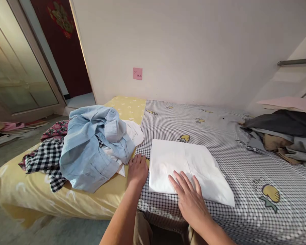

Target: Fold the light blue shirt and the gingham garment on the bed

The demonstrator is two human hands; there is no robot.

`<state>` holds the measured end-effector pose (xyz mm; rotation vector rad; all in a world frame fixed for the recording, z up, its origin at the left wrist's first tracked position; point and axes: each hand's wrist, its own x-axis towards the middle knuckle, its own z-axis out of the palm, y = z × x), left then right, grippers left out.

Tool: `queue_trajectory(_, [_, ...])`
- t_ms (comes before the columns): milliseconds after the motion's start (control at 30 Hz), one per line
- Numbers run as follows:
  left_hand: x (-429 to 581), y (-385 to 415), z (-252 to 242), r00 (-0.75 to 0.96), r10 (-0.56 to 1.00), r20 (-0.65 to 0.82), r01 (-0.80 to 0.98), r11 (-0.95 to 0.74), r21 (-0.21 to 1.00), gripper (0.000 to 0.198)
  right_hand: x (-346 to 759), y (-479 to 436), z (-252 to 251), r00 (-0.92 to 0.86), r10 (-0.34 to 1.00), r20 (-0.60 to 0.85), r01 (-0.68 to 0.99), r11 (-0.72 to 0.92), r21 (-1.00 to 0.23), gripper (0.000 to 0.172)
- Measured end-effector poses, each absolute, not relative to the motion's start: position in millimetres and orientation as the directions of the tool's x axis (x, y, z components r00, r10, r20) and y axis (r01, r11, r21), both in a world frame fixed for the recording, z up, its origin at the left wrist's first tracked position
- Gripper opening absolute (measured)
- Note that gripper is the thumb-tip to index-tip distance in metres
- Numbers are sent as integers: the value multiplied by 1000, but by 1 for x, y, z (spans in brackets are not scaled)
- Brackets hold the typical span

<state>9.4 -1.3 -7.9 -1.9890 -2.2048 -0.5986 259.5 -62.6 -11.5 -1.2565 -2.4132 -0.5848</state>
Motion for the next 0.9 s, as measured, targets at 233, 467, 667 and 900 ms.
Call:
queue_trajectory(233, [9, 0, -11, -134, 932, 338, 976, 66, 205, 44, 255, -44, -23, -477, 716, 509, 863, 490, 118, 71])
queue_trajectory(467, [8, 0, -4, -108, 931, 348, 983, 49, 176, 46, 242, -35, -26, -411, 752, 516, 892, 448, 58, 66])
queue_trajectory(667, [-3, 7, -9, -76, 944, 322, 996, 54, 78, 51, 229, -23, -24, -262, 823, 504, 900, 396, -179, 49])
queue_trajectory(900, [-31, 27, -42, -13, 928, 371, 1000, 15, -4, 58, 253, 23, 22, 114, 971, 209, 150, 191, -970, 51])
